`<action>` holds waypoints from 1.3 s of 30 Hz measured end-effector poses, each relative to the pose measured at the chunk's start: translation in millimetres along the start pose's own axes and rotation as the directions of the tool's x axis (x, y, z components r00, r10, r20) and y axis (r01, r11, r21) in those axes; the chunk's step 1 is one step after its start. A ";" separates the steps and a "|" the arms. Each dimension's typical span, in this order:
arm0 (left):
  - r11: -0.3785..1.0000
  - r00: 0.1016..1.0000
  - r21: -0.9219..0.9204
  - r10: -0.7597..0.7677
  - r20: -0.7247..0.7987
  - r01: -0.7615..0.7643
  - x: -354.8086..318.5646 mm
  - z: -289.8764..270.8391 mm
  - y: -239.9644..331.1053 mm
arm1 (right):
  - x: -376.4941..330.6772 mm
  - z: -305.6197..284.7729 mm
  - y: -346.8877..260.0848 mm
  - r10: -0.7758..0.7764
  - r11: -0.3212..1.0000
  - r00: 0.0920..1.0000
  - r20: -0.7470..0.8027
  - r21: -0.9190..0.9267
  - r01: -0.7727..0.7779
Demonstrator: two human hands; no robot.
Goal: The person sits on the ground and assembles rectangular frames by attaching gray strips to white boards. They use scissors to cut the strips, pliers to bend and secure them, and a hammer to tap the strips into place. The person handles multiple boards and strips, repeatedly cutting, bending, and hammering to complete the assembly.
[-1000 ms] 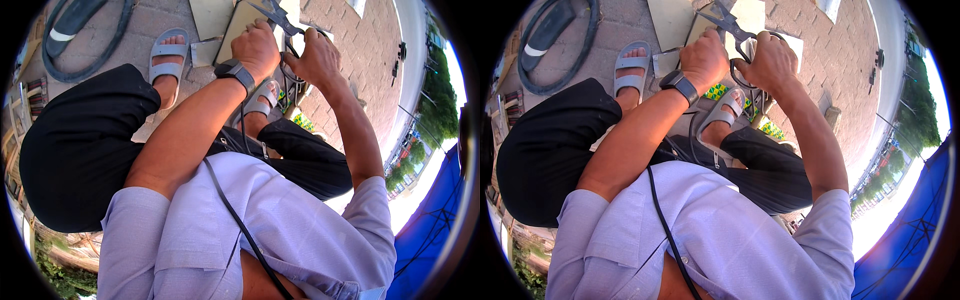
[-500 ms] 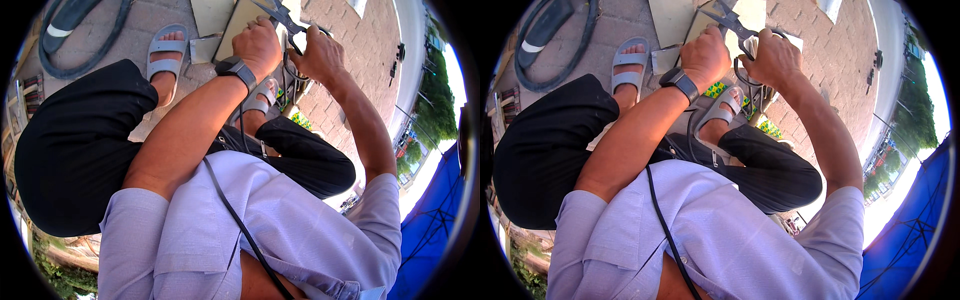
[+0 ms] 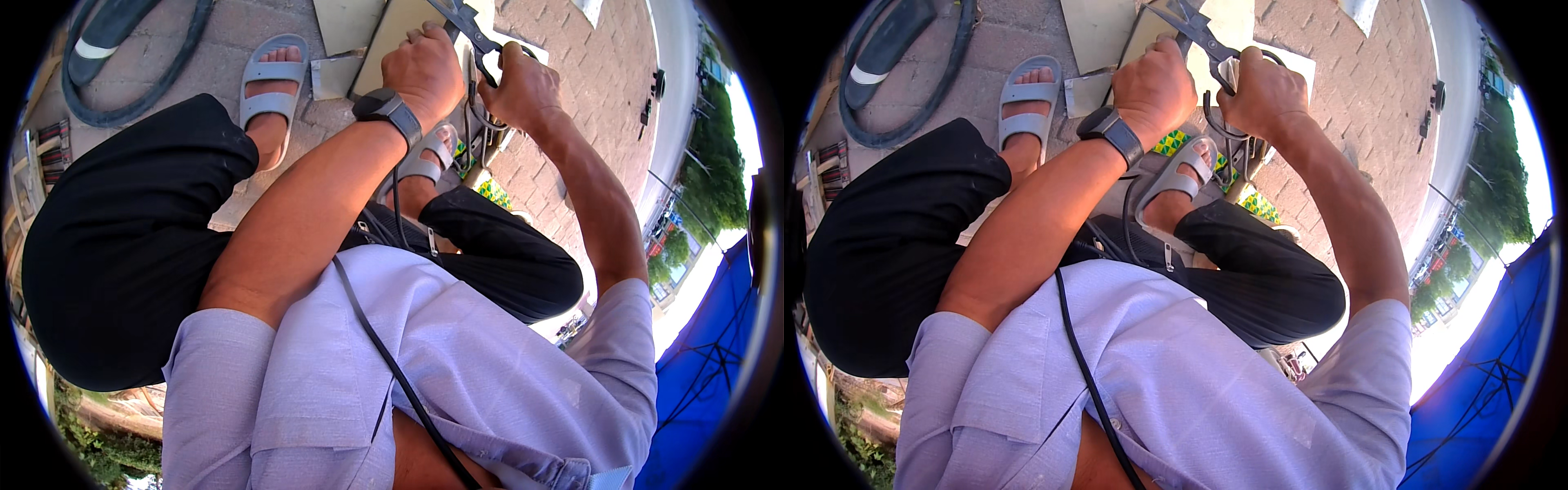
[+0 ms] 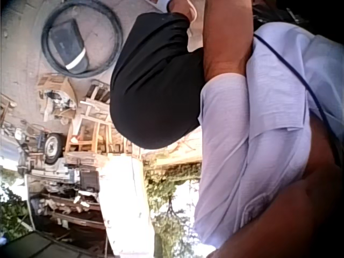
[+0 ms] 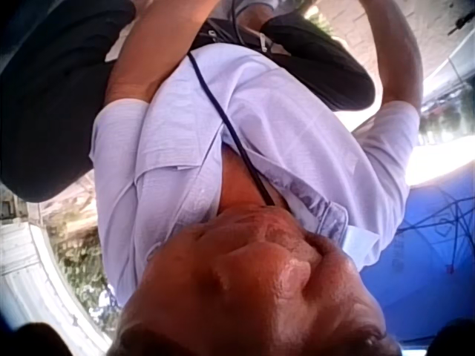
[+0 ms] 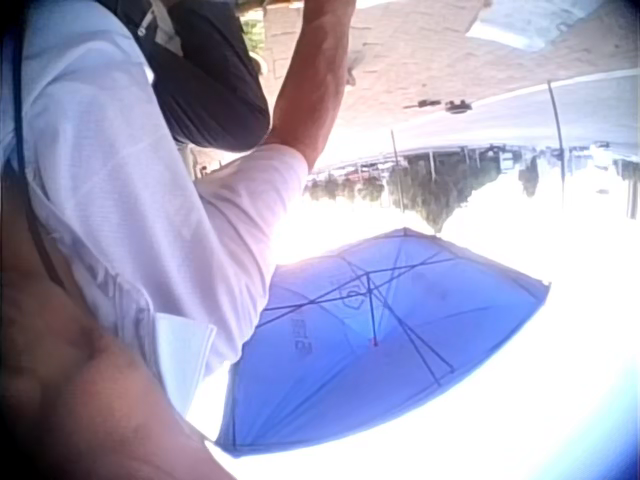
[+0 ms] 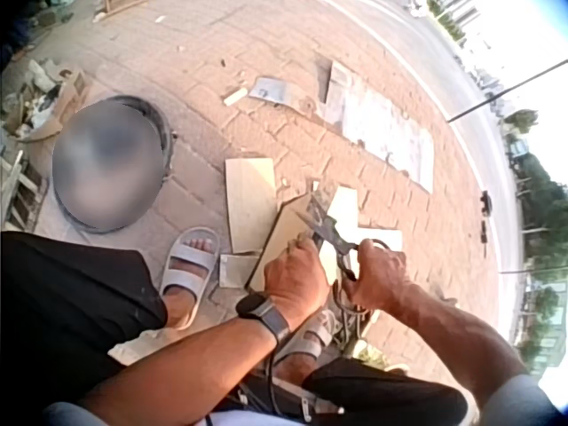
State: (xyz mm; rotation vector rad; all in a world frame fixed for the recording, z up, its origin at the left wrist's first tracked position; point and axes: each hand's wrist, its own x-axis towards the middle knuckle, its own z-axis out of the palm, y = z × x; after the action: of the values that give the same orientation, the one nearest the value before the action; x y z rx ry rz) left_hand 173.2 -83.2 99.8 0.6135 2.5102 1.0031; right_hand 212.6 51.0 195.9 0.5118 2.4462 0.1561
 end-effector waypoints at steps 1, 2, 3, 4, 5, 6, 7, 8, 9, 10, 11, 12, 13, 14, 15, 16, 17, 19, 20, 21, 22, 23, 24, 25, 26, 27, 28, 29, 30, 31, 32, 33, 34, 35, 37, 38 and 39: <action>1.000 1.000 0.002 0.002 -0.006 -0.002 0.2 0.9 -1.1 | 0.8 1.1 0.5 0.001 1.000 1.000 0.006 0.006 -0.001; 1.000 1.000 0.004 0.005 -0.011 -0.005 0.6 1.8 -2.2 | 1.6 2.1 1.2 0.002 1.000 1.000 0.013 0.012 -0.002; 1.000 1.000 0.006 0.007 -0.017 -0.007 0.7 2.7 -3.4 | 2.6 3.4 2.1 0.002 1.000 1.000 0.019 0.018 -0.003; 1.000 1.000 0.007 0.007 -0.016 -0.007 0.6 2.7 -3.1 | 3.0 5.8 4.2 -0.004 1.000 1.000 0.003 0.028 0.004; 1.000 1.000 0.008 0.007 -0.016 -0.007 0.6 2.6 -3.0 | 3.8 9.1 6.7 -0.010 0.999 1.000 -0.013 0.037 0.010; 1.000 1.000 0.009 0.007 -0.015 -0.007 0.5 2.5 -3.0 | 5.0 12.6 9.4 -0.015 0.999 0.999 -0.030 0.046 0.017; 1.000 1.000 0.005 0.011 -0.019 -0.011 0.7 2.8 -2.9 | 7.2 15.5 12.8 -0.017 0.998 0.999 -0.037 0.058 0.019; 1.000 1.000 0.001 0.014 -0.022 -0.014 0.9 3.1 -3.0 | 10.2 18.5 16.8 -0.017 0.997 0.999 -0.044 0.070 0.020; 1.000 1.000 -0.003 0.018 -0.025 -0.018 0.9 3.3 -3.0 | 12.2 20.6 20.6 -0.018 0.996 0.999 -0.051 0.082 0.022; 1.000 0.999 0.001 0.020 -0.027 -0.020 1.0 3.5 -3.4 | 14.4 22.1 24.1 -0.041 0.995 0.996 -0.077 0.090 0.048; 1.000 0.999 0.005 0.022 -0.029 -0.021 0.8 3.6 -3.7 | 16.0 23.2 27.6 -0.063 0.993 0.993 -0.104 0.097 0.073; 1.000 0.999 0.009 0.024 -0.031 -0.023 0.9 3.8 -3.6 | 16.4 24.6 30.8 -0.085 0.990 0.988 -0.130 0.103 0.099; 1.000 0.999 0.016 0.023 -0.030 -0.022 1.0 3.9 -4.4 | 16.5 27.9 32.5 -0.062 0.980 0.984 -0.170 0.177 0.093; 0.999 0.999 0.024 0.022 -0.029 -0.022 1.2 4.0 -5.0 | 16.3 32.2 34.1 -0.037 0.964 0.978 -0.206 0.251 0.089; 0.999 0.999 0.032 0.022 -0.028 -0.021 1.1 4.2 -5.6 | 16.2 36.9 34.7 -0.008 0.942 0.971 -0.241 0.324 0.088; 1.000 1.000 0.022 0.021 -0.017 -0.020 1.2 2.4 -4.8 | 16.2 39.9 34.6 0.039 0.907 0.969 -0.245 0.415 0.068; 1.000 1.000 0.014 0.020 -0.005 -0.020 0.6 0.3 -5.0 | 17.4 43.7 33.7 0.087 0.863 0.965 -0.246 0.503 0.050; 1.000 1.000 0.010 0.014 0.020 -0.014 0.7 -2.9 -5.0 | 21.2 58.7 33.2 0.168 0.744 0.949 -0.266 0.666 0.055; 1.000 0.999 0.015 0.009 0.033 -0.009 1.3 -3.8 -4.6 | 20.1 64.3 34.6 0.206 0.633 0.963 -0.174 0.774 0.005; 1.000 0.999 0.021 0.004 0.046 -0.005 2.0 -4.7 -4.2 | 18.7 70.2 33.2 0.229 0.505 0.970 -0.078 0.862 -0.050; 0.999 0.999 0.033 -0.005 0.045 0.003 2.9 -5.6 -5.5 | 16.0 72.5 27.4 0.233 0.363 0.972 0.019 0.926 -0.105; 0.999 0.999 0.045 -0.013 0.044 0.011 4.0 -6.5 -6.9 | 12.3 80.4 23.3 0.270 0.341 0.963 -0.001 0.935 -0.095; 0.998 0.999 0.057 -0.021 0.042 0.019 5.2 -7.2 -7.9 | 10.6 93.0 24.6 0.295 0.376 0.955 0.025 0.916 -0.140; 0.996 0.992 0.075 -0.058 0.112 0.050 7.2 -15.1 -5.1 | 7.5 100.2 21.5 0.329 0.445 0.942 0.069 0.868 -0.219; 0.995 0.993 0.087 -0.055 0.105 0.046 7.5 -16.9 -6.0 | 3.5 105.4 18.8 0.364 0.508 0.925 0.110 0.809 -0.296; 0.994 0.994 0.099 -0.053 0.098 0.043 8.0 -17.8 -7.5 | -0.5 107.8 16.4 0.377 0.632 0.917 0.128 0.689 -0.356; 0.993 0.995 0.111 -0.046 0.091 0.036 8.4 -18.6 -8.5 | -3.1 123.1 14.4 0.398 0.679 0.909 0.123 0.627 -0.382; 0.992 0.993 0.115 -0.062 0.097 0.051 9.2 -18.1 -9.3 | -2.7 145.1 15.3 0.411 0.668 0.900 0.146 0.623 -0.407; 0.994 0.995 0.095 -0.054 0.084 0.046 9.0 -18.6 -9.8 | -1.9 168.5 16.7 0.421 0.658 0.891 0.171 0.619 -0.429; 0.996 0.996 0.075 -0.047 0.072 0.041 8.1 -18.6 -10.4 | -1.2 188.7 15.6 0.431 0.651 0.880 0.198 0.607 -0.456; 0.998 0.997 0.055 -0.040 0.060 0.036 8.3 -18.9 -11.1 | -0.2 202.8 12.4 0.442 0.644 0.869 0.224 0.594 -0.481; 0.998 0.997 0.056 -0.038 0.064 0.034 9.1 -19.3 -11.7 | 0.4 216.4 9.5 0.450 0.622 0.860 0.242 0.605 -0.496; 0.998 0.997 0.058 -0.039 0.068 0.035 9.2 -19.6 -12.7 | 2.3 220.0 6.9 0.410 0.627 0.856 0.316 0.584 -0.516; 0.998 0.997 0.059 -0.041 0.072 0.037 9.4 -20.1 -13.7 | 4.2 223.7 1.2 0.378 0.643 0.864 0.333 0.576 -0.504; 0.999 0.998 0.039 -0.026 0.061 0.024 10.1 -22.0 -16.2 | 7.0 236.4 -7.6 0.334 0.672 0.875 0.351 0.562 -0.482; 1.000 0.998 0.027 -0.017 0.057 0.016 10.7 -22.6 -16.9 | 7.8 244.4 -11.7 0.321 0.684 0.879 0.352 0.556 -0.472; 0.999 0.998 0.038 -0.009 0.058 0.007 11.2 -23.0 -17.3 | 9.1 251.9 -14.3 0.309 0.696 0.883 0.354 0.549 -0.463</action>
State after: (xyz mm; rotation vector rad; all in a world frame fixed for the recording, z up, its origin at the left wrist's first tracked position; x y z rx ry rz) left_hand 148.3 -101.4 101.1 0.6339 2.4838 0.9230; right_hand 353.6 38.5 -13.1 1.2697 2.0732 -0.5431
